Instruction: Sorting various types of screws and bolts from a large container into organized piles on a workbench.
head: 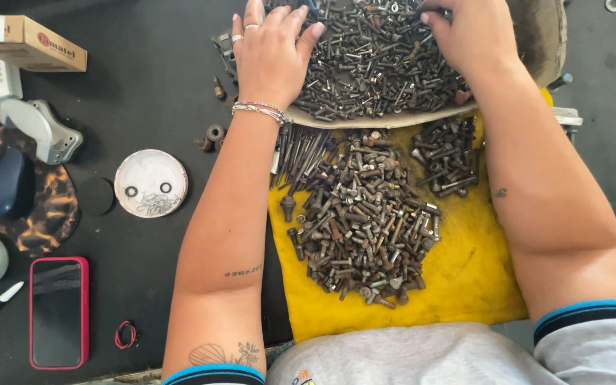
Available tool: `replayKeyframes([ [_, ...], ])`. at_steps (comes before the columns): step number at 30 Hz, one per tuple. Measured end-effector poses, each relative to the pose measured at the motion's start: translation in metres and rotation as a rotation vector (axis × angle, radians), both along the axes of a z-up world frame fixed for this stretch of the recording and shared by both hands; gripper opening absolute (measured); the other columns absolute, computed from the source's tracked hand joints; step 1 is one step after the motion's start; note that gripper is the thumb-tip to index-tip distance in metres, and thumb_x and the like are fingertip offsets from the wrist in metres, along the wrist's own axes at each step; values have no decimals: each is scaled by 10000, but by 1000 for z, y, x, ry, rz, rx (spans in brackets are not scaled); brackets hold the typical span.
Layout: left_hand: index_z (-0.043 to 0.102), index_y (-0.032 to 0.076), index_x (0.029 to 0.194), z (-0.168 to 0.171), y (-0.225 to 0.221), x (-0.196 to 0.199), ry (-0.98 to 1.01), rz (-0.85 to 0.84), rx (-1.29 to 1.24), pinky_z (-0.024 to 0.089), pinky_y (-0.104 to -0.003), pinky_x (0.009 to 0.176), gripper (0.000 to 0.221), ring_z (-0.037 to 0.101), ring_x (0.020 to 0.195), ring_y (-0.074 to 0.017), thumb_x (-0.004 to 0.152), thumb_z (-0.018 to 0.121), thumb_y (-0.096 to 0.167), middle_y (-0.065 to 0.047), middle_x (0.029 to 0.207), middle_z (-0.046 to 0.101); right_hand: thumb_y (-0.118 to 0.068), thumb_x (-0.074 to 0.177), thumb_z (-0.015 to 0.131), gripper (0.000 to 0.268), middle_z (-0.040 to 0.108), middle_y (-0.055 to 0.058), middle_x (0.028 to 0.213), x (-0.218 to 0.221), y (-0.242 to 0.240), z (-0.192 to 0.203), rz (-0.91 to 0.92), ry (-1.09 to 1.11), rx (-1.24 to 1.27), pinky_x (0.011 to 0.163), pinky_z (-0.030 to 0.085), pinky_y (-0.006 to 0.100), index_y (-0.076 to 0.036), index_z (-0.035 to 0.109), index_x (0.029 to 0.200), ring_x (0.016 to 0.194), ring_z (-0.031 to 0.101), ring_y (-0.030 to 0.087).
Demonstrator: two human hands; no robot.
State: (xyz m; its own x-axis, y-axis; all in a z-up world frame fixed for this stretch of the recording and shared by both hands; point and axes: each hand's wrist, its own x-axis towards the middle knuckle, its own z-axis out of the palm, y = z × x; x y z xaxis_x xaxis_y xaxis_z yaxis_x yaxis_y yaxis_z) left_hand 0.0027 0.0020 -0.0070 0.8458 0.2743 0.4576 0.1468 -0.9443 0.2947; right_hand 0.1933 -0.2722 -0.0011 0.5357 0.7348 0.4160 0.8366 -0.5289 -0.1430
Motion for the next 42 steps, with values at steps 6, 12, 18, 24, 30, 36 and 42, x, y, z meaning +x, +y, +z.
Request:
replayKeyframes([
  [6, 722, 162, 1307, -1, 0, 0, -6, -4, 1, 260, -685, 1089, 565, 366, 1355, -366, 1077, 383, 551, -93, 1288, 701, -171, 1092, 756, 110, 777, 70, 1001, -7, 1, 11, -27, -15, -139, 652, 545, 495, -142, 835, 1163, 853, 681, 342],
  [12, 718, 165, 1313, 2, -1, -1, 0, 1, -5, 252, -671, 1102, 562, 381, 1350, -354, 1076, 383, 550, -84, 1296, 698, -189, 1035, 767, 133, 781, 108, 942, -14, 14, 6, -14, -137, -141, 612, 557, 495, -178, 836, 1149, 793, 706, 385],
  [18, 717, 155, 1310, 3, -2, -1, 5, -2, -8, 257, -679, 1094, 564, 392, 1337, -355, 1075, 385, 545, -75, 1297, 698, -197, 1005, 751, 37, 727, 47, 888, -12, 6, 7, -171, -377, -246, 507, 551, 434, -215, 780, 1018, 757, 689, 334],
  [24, 715, 157, 1310, 3, -2, 0, -1, 1, -2, 267, -681, 1089, 554, 406, 1331, -361, 1076, 393, 542, -74, 1296, 699, -164, 1018, 794, 110, 770, 105, 942, -24, 17, 12, 17, -145, -118, 627, 558, 480, -132, 826, 1119, 805, 698, 373],
  [30, 723, 153, 1297, 3, -2, 0, -4, 4, 0, 280, -685, 1080, 554, 417, 1319, -364, 1073, 397, 541, -72, 1287, 703, -196, 1019, 757, 62, 744, 66, 894, -20, 10, 15, -112, -267, -275, 561, 570, 446, -205, 817, 1033, 794, 689, 335],
  [36, 721, 164, 1301, 1, -2, 1, -8, 8, 9, 275, -680, 1084, 548, 405, 1326, -357, 1075, 394, 540, -66, 1289, 701, -140, 1029, 793, 105, 765, 80, 975, -15, 15, 4, 9, -245, -112, 610, 566, 437, -147, 838, 1123, 849, 687, 327],
  [42, 733, 172, 1282, 0, -2, 1, -36, 16, 43, 292, -686, 1064, 558, 391, 1338, -354, 1070, 387, 555, -64, 1254, 711, -116, 989, 785, 83, 745, 129, 878, -8, 18, 0, 59, -176, -132, 703, 538, 460, -100, 828, 1058, 798, 672, 366],
])
